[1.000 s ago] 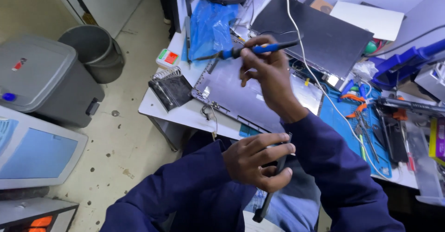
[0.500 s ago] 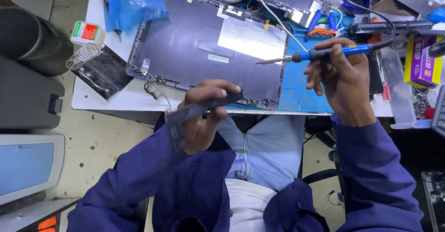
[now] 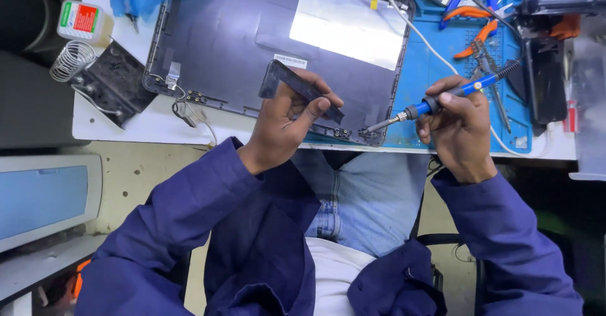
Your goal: The person uses a soldering iron to work on the edge of a black plastic component, likely a laptop screen bezel. They hold the component with one hand while applying the soldering iron with the other, focusing on specific points along the edge.
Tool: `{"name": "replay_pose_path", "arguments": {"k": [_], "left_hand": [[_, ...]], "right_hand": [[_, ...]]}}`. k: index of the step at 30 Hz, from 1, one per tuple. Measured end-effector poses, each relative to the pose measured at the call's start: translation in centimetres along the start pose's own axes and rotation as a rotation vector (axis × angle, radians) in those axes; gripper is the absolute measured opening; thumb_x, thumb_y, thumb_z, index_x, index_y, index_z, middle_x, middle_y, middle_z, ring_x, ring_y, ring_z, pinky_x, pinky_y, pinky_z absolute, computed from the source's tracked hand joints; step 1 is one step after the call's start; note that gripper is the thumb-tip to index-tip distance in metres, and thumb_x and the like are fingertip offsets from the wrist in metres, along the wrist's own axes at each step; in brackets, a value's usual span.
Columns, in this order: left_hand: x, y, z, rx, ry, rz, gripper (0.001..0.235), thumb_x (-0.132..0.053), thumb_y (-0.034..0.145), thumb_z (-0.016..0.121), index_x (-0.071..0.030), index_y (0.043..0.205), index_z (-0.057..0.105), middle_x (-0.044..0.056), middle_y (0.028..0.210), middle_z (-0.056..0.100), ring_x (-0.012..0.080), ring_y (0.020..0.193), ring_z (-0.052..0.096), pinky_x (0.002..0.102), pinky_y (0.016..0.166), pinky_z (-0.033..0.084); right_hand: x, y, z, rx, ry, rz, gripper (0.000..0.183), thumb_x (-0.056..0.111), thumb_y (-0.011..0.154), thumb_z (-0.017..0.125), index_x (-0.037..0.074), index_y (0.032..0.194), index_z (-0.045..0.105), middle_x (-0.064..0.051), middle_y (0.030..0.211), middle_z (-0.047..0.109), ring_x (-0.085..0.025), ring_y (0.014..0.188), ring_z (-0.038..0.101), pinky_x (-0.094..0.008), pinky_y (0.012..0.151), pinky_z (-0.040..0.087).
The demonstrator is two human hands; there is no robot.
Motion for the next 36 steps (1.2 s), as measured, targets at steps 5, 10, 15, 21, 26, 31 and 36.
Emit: {"name": "replay_pose_path", "arguments": {"k": [5, 10, 15, 21, 26, 31, 36], "left_hand": [[0.1, -0.1, -0.3, 0.064, -0.131, -0.231, 0.01, -0.012, 0.109, 0.055, -0.006, 0.115, 0.051, 0.015, 0.103, 0.074, 0.0272, 0.1, 0.077, 0.035, 0.091, 0.067], [0.8, -0.2, -0.8, 0.061, -0.192, -0.289, 0.014, -0.013, 0.109, 0.056, -0.008, 0.117, 0.046, 0.016, 0.107, 0.072, 0.0259, 0.102, 0.076, 0.035, 0.094, 0.069], [1.2, -0.3, -1.0, 0.055, -0.225, -0.373, 0.035, 0.003, 0.1, 0.067, -0.012, 0.12, 0.043, 0.013, 0.11, 0.073, 0.0245, 0.102, 0.078, 0.035, 0.098, 0.069], [2.0, -0.6, -0.9, 0.05, -0.225, -0.344, 0.039, 0.003, 0.1, 0.07, -0.014, 0.121, 0.042, 0.013, 0.111, 0.071, 0.0239, 0.102, 0.077, 0.035, 0.1, 0.067], [2.0, -0.2, -0.9, 0.016, -0.212, -0.348, 0.043, 0.009, 0.096, 0.073, -0.012, 0.115, 0.041, 0.018, 0.102, 0.072, 0.0243, 0.094, 0.078, 0.031, 0.088, 0.07], [2.6, -0.7, -1.0, -0.083, -0.208, -0.464, 0.04, 0.002, 0.089, 0.083, -0.009, 0.108, 0.049, 0.007, 0.089, 0.068, 0.0193, 0.078, 0.079, 0.029, 0.063, 0.074], [1.7, -0.4, -1.0, -0.01, -0.182, -0.392, 0.018, -0.016, 0.103, 0.068, -0.008, 0.116, 0.059, 0.005, 0.097, 0.065, 0.0156, 0.088, 0.073, 0.03, 0.07, 0.075]], "right_hand": [[0.0, 0.0, 0.6, 0.037, -0.014, 0.09, 0.019, 0.016, 0.091, 0.064, 0.0, 0.102, 0.06, -0.019, 0.064, 0.061, -0.024, 0.043, 0.058, -0.03, 0.042, 0.049], [-0.2, 0.5, 0.5, 0.046, -0.02, 0.079, 0.019, 0.016, 0.092, 0.07, 0.002, 0.1, 0.061, -0.019, 0.076, 0.065, -0.025, 0.046, 0.06, -0.03, 0.039, 0.05], [-0.1, 0.4, 0.6, 0.052, -0.053, 0.036, 0.014, 0.013, 0.097, 0.07, 0.003, 0.102, 0.062, -0.018, 0.075, 0.065, -0.026, 0.051, 0.064, -0.03, 0.041, 0.053], [0.0, -0.5, 1.7, 0.049, -0.173, 0.008, 0.018, 0.018, 0.099, 0.07, 0.003, 0.105, 0.061, -0.015, 0.07, 0.06, -0.025, 0.054, 0.066, -0.029, 0.043, 0.053], [-0.3, -0.3, 1.1, 0.037, -0.149, 0.007, 0.016, 0.016, 0.102, 0.07, 0.003, 0.105, 0.061, -0.016, 0.077, 0.064, -0.026, 0.056, 0.067, -0.031, 0.043, 0.056], [-0.4, -0.3, 0.6, 0.073, -0.119, 0.012, 0.022, 0.025, 0.103, 0.073, 0.006, 0.106, 0.062, -0.016, 0.084, 0.07, -0.024, 0.054, 0.066, -0.029, 0.043, 0.057], [-0.8, -0.4, -0.5, 0.143, -0.106, -0.026, 0.045, 0.049, 0.098, 0.08, 0.008, 0.107, 0.063, -0.004, 0.076, 0.065, -0.008, 0.056, 0.065, -0.02, 0.041, 0.052]]}}
Point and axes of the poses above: each hand's wrist, its own y-axis towards the middle knuckle, its own z-axis out of the palm, x = y × z, the point moved 5 cm from there along y, towards the middle knuckle
